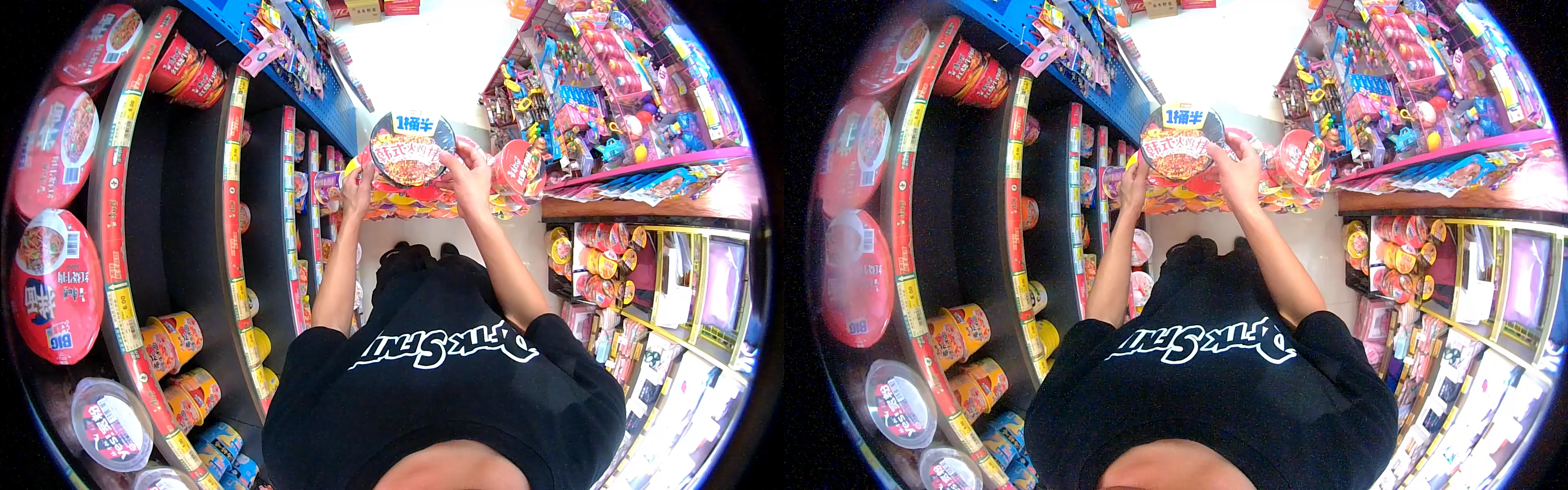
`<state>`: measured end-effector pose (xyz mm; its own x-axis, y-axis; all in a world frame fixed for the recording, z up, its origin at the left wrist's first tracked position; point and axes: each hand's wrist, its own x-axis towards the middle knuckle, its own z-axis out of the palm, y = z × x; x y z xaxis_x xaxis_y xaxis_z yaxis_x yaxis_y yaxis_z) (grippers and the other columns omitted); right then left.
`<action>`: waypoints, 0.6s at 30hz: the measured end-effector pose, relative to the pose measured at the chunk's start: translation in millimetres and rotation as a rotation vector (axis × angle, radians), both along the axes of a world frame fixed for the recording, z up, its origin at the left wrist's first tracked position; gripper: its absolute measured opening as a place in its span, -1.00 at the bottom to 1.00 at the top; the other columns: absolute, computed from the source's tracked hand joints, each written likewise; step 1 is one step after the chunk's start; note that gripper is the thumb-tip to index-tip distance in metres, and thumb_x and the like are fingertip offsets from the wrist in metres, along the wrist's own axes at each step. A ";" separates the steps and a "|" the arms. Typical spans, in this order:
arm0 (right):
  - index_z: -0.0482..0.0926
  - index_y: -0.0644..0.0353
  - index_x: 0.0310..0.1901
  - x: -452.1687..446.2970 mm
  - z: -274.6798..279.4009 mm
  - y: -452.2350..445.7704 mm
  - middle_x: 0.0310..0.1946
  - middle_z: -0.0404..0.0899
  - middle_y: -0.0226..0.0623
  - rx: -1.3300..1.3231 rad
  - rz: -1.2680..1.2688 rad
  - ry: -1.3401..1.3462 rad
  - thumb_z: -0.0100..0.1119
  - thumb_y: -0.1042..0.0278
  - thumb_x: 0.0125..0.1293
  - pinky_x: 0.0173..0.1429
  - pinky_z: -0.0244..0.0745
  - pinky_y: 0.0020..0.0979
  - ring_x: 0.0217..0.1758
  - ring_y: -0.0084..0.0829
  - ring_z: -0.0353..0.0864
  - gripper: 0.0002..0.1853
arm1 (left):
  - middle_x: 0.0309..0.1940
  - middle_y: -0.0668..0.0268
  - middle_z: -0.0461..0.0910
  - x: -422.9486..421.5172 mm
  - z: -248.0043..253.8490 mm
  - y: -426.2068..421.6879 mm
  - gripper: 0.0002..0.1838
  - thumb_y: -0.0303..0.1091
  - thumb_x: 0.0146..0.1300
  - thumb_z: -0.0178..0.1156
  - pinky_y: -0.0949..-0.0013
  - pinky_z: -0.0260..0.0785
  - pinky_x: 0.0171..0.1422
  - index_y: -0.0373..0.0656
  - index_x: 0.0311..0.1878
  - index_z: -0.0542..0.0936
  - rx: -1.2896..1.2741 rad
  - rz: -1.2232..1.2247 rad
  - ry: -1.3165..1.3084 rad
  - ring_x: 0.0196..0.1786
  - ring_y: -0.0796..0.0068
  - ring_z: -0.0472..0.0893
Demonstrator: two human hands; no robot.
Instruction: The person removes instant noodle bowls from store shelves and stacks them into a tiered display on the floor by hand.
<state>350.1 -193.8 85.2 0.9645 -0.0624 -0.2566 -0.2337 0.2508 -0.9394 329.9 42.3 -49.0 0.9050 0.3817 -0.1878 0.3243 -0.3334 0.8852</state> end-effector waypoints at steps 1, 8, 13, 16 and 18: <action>0.43 0.45 0.16 -0.3 1.1 0.5 0.02 0.58 -0.14 -0.002 -0.002 0.002 0.32 0.39 0.25 -0.48 0.58 -0.52 -0.47 -0.52 0.64 -0.50 | 0.05 -0.17 0.56 0.1 -1.3 0.4 -0.12 0.41 0.22 0.07 0.14 0.28 0.30 -0.40 0.09 0.59 0.004 0.001 0.000 0.16 -0.02 0.53; 0.50 0.43 0.08 1.2 -1.9 3.2 -0.16 0.64 -0.19 0.030 -0.018 -0.018 0.26 0.41 0.30 -0.53 0.56 -0.54 -0.52 -0.56 0.62 -0.62 | 0.08 -0.17 0.54 -1.2 2.5 0.5 -0.10 0.42 0.18 0.10 0.14 0.28 0.31 -0.40 0.11 0.58 0.007 -0.003 -0.008 0.19 0.00 0.52; 0.56 0.45 -0.01 4.9 -4.3 1.1 -0.33 0.65 -0.26 0.046 0.007 -0.061 0.23 0.46 0.31 -0.53 0.58 -0.54 -0.57 -0.58 0.59 -0.72 | 0.07 -0.16 0.55 6.8 -37.0 10.9 -0.11 0.38 0.16 0.16 0.13 0.29 0.31 -0.41 0.11 0.58 -0.012 -0.037 0.013 0.18 -0.02 0.52; 0.55 0.47 -0.02 5.0 0.8 3.4 -0.33 0.64 -0.24 0.081 0.009 -0.064 0.19 0.51 0.31 -0.53 0.60 -0.49 -0.58 -0.57 0.57 -0.74 | 0.06 -0.20 0.54 9.5 -44.9 12.0 -0.12 0.37 0.14 0.19 0.13 0.30 0.32 -0.41 0.11 0.58 -0.053 -0.040 -0.033 0.18 -0.05 0.52; 0.54 0.47 0.01 5.3 4.5 4.7 -0.31 0.64 -0.23 0.110 0.008 -0.064 0.18 0.54 0.31 -0.53 0.60 -0.47 -0.58 -0.57 0.56 -0.73 | 0.08 -0.21 0.52 5.3 -30.7 4.0 -0.11 0.37 0.14 0.19 0.12 0.29 0.32 -0.41 0.11 0.57 0.039 0.004 -0.093 0.20 -0.05 0.51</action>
<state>355.4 -189.1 89.7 0.9795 -0.0294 -0.1991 -0.1763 0.3511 -0.9196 335.1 46.3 -79.8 0.9163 0.3908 -0.0881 0.2430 -0.3674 0.8978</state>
